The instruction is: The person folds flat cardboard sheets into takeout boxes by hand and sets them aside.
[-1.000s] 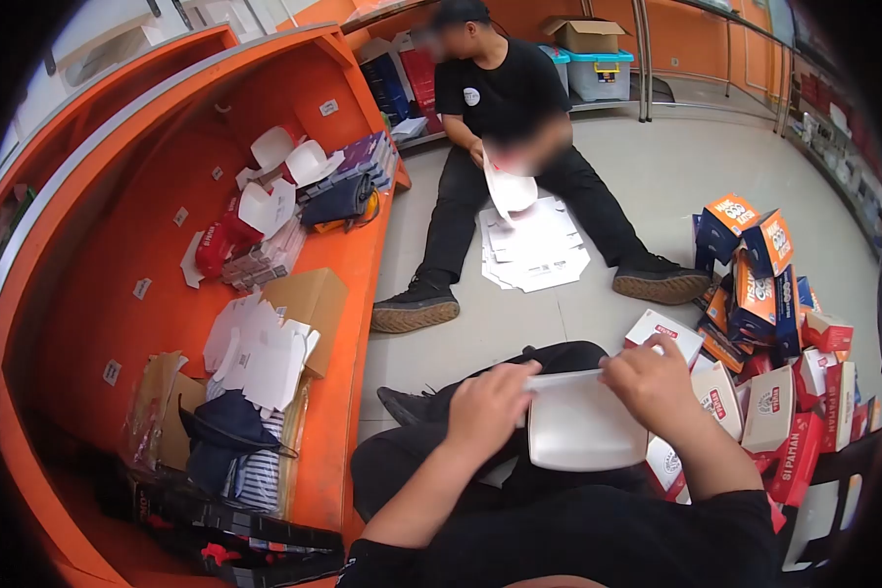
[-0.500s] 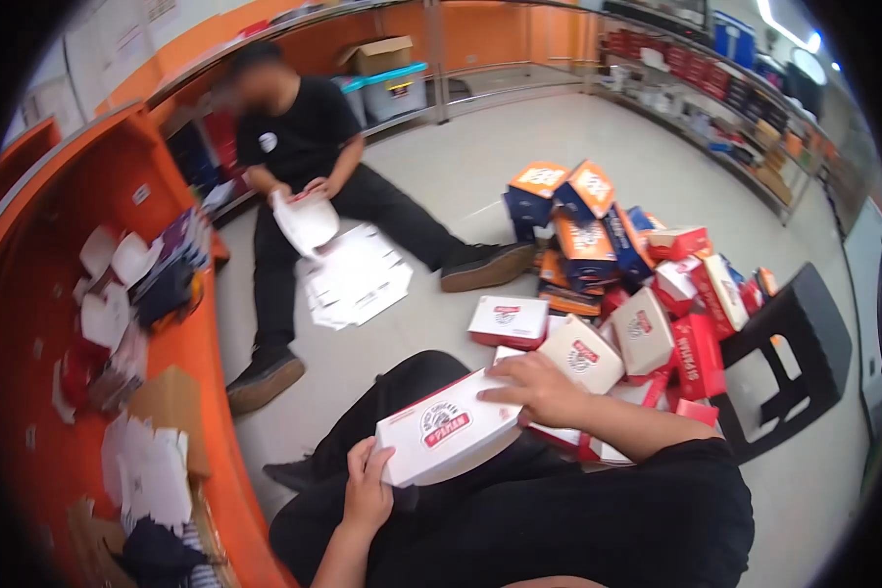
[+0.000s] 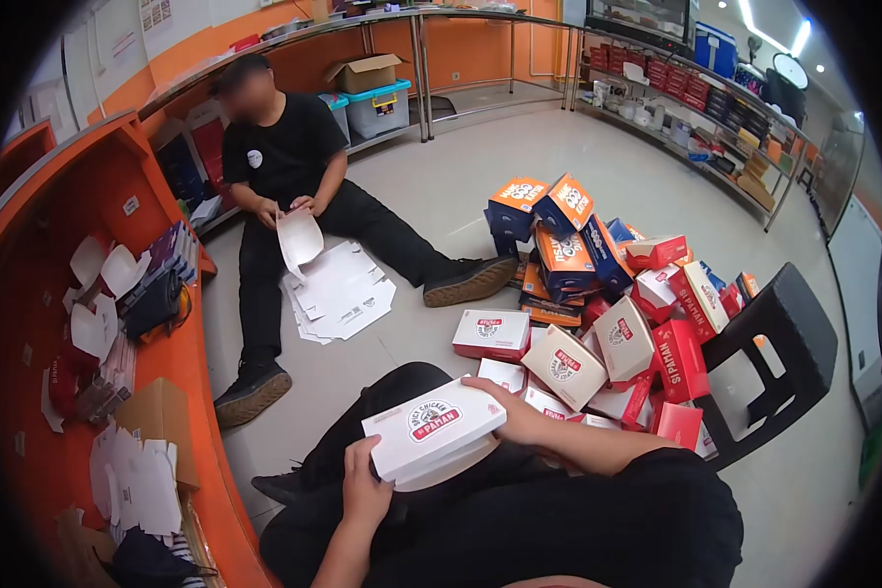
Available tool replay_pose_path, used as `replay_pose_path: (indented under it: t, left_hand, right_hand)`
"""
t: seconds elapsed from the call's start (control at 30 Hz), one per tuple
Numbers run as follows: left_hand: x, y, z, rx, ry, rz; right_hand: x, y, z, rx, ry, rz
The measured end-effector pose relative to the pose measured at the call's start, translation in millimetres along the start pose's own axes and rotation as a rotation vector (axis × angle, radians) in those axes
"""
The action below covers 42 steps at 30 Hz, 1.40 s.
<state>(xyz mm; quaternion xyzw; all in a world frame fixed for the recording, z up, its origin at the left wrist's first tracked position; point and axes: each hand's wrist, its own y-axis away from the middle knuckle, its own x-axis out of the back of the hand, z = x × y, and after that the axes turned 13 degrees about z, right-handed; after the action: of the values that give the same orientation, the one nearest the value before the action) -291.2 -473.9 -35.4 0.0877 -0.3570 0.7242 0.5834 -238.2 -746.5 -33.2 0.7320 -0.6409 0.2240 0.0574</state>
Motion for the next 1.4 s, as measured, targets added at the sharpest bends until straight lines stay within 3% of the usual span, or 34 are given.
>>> replay_pose_path:
  t: [0.1,0.27,0.33,0.43,0.57,0.63,0.73,0.83,1.0,1.1,1.13,1.23,1.4]
  left_hand:
    - [2,0,7,0.024,0.015,-0.009]
    - [-4,3,-4,0.021,0.009,-0.018]
    - [-5,3,-10,0.007,0.013,-0.076]
    - [3,1,-9,0.136,0.192,-0.214]
    - [18,0,-9,0.123,0.466,-0.4]
    - [9,3,-21,0.125,0.693,-0.383]
    - [-6,9,-27,-0.015,0.164,-0.219]
    - [-25,6,-41,-0.088,0.199,-0.107]
    - [-43,8,-35,0.23,0.666,-0.023]
    - [-29,-2,-18,0.283,0.757,0.032]
    - [-21,-11,-13,0.162,0.518,0.122]
    - [12,-16,10,-0.045,0.212,0.209]
    - [28,-17,48,-0.245,0.033,0.072]
  right_hand:
    - [14,-13,-30,-0.154,-0.077,-0.057]
    - [17,-13,-30,-0.069,0.26,-0.196]
    - [20,-13,-28,-0.028,0.164,-0.266]
    - [29,-9,-18,0.052,0.109,-0.412]
    - [46,-6,-24,0.075,0.084,-0.532]
    - [45,-7,-22,0.047,0.066,-0.526]
    - [25,-4,-4,-0.009,0.095,-0.398]
    - [9,-2,16,0.012,0.201,-0.309]
    - [1,2,22,0.099,0.102,-0.237]
    - [-2,7,8,0.075,0.066,-0.23]
    - [-3,5,2,0.058,0.155,-0.308]
    - [-12,8,-32,0.4,0.577,-0.084]
    - [-35,-13,-70,0.727,0.304,-0.033]
